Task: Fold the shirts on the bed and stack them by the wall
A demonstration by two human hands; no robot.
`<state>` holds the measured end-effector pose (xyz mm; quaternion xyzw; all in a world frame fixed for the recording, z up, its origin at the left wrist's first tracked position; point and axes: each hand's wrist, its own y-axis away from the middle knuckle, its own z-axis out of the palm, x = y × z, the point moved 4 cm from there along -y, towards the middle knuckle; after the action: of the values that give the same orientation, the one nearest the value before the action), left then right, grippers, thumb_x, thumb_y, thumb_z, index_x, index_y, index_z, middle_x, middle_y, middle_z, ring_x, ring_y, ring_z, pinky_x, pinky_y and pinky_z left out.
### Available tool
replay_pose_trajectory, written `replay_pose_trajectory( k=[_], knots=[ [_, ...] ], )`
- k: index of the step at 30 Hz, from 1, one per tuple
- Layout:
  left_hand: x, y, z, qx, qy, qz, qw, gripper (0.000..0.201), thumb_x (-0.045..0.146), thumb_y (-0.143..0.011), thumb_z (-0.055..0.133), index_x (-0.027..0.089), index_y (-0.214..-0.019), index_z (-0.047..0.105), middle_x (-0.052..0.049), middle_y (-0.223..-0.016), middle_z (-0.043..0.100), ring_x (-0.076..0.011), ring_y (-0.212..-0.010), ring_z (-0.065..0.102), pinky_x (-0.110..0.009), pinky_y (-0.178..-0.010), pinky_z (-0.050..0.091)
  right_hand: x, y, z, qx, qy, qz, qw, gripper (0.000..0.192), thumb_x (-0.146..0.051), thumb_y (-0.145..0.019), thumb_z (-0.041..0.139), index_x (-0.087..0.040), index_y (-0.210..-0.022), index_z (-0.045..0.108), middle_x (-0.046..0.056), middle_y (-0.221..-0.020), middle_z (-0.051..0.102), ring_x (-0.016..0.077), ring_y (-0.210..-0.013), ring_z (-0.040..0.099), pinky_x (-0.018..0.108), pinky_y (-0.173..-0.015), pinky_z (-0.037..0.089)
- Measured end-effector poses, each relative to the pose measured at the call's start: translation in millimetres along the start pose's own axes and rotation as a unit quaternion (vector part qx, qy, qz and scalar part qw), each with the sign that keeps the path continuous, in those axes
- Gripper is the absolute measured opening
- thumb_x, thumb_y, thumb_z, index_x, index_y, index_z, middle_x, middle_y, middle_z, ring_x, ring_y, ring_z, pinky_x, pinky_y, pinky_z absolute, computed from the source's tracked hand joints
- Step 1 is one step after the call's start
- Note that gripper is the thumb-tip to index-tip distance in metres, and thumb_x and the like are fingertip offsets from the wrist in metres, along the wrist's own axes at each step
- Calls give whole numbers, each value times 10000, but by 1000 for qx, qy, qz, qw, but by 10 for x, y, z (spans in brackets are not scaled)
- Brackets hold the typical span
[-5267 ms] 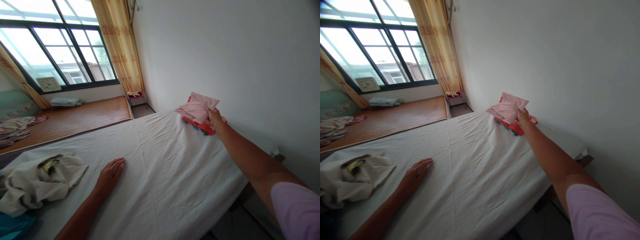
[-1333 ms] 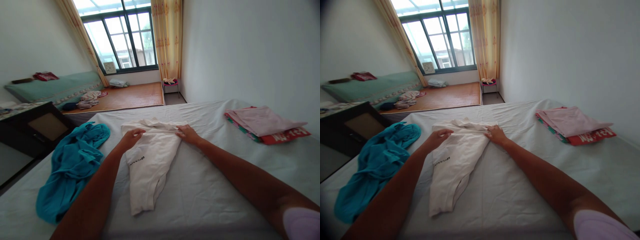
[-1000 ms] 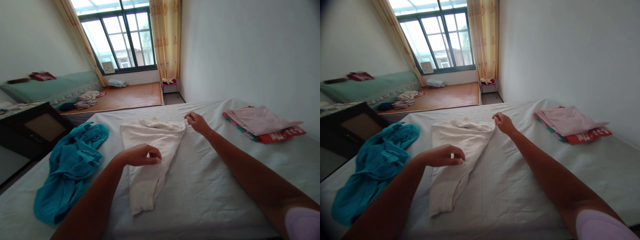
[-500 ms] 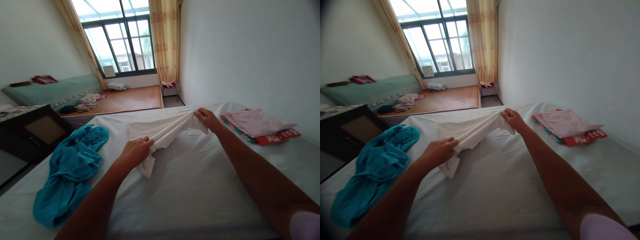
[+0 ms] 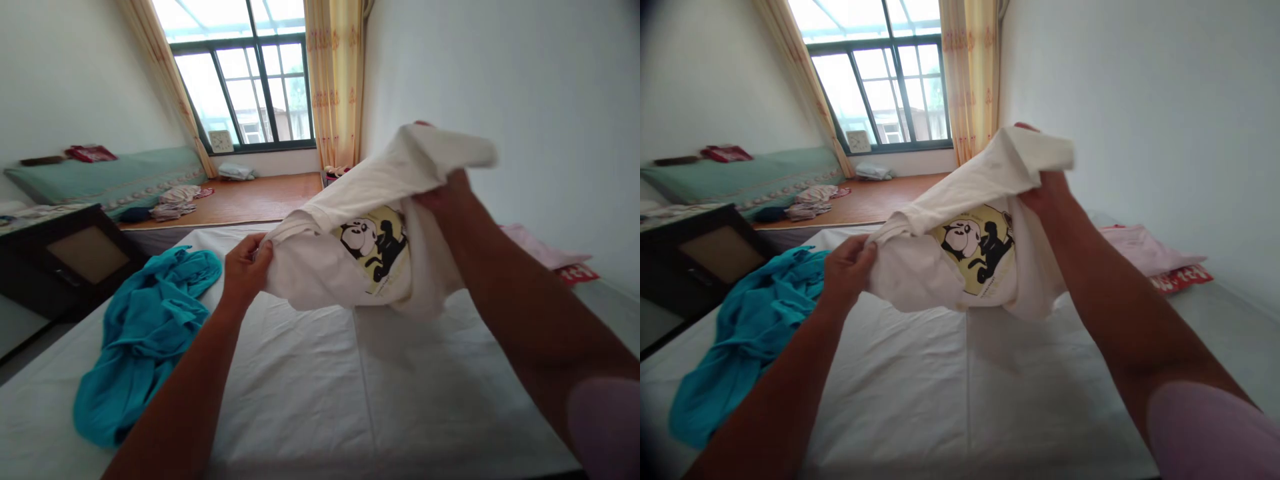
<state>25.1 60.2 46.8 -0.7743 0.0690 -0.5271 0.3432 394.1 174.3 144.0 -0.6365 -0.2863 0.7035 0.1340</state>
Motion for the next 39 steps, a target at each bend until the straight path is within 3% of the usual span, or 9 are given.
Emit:
replay_pose_trajectory(
  k=[5,9,12,17,24,30,33,36,39],
  knots=[
    [-991,-94,20,-100,-218,-48,970,272,328,-807,559,246,-1006,725,-39,-876,726,-231,-847,648,-307,-747,496,625,-158,311,24,99,55,993,586,-582,-770,669,-333,-1272,500,35,-1335,580,221,-1254,507,403,-909,493],
    [-1408,-54,-16,-184,-342,-30,921,289,265,-786,567,246,-1028,724,-86,-1062,711,-267,-976,643,-384,-907,479,878,287,345,-101,219,127,962,476,-644,-770,639,-231,-1006,657,82,-1104,696,226,-1007,644,349,-792,517],
    [-1377,-43,79,-209,-300,43,930,386,251,-822,524,224,-1178,668,-103,-1215,664,-275,-1145,582,-440,-1038,413,999,740,327,-216,354,211,885,508,-702,-782,579,-200,-770,656,72,-743,714,194,-659,666,311,-639,495],
    [-1101,161,486,-341,-226,138,902,573,117,-802,462,234,-1355,554,-58,-1398,561,-244,-1337,437,-455,-1147,314,1150,1263,101,-216,592,327,704,655,-802,-773,475,-183,-886,656,34,-414,579,222,-426,596,354,-586,455],
    [-769,507,899,-476,-274,232,803,665,-18,-756,417,321,-1300,588,24,-1422,545,-237,-1413,339,-472,-1162,256,1488,1331,-13,-244,547,316,736,569,-545,-756,667,-143,-1157,627,101,-819,740,170,-508,624,266,-504,434],
    [-682,414,748,-418,-299,244,822,248,188,-928,436,236,-1025,659,-52,-1245,658,-234,-1299,485,-443,-1110,339,1562,1105,-9,-320,464,328,758,295,-424,-727,685,-156,-850,711,23,-576,664,163,-549,620,235,-535,441],
    [-558,292,540,-309,-288,243,874,225,240,-950,421,210,-1062,614,-73,-1078,698,-210,-1101,612,-405,-1053,399,1458,772,-224,-202,553,273,761,222,-349,-712,689,-156,-822,698,61,-657,693,216,-674,661,270,-608,473],
    [-364,205,337,-157,-251,201,934,218,307,-948,453,200,-1067,602,-44,-910,696,-174,-847,653,-306,-861,492,1232,454,-566,82,603,180,773,233,-257,-780,591,-148,-973,663,119,-903,726,252,-866,674,323,-755,502],
    [-177,262,343,-139,-180,178,957,206,338,-923,513,201,-1030,625,-27,-898,692,-144,-775,636,-246,-761,490,1070,394,-657,212,533,65,817,330,-186,-823,509,-146,-1142,582,141,-1110,688,239,-977,654,356,-843,498]
  ],
)
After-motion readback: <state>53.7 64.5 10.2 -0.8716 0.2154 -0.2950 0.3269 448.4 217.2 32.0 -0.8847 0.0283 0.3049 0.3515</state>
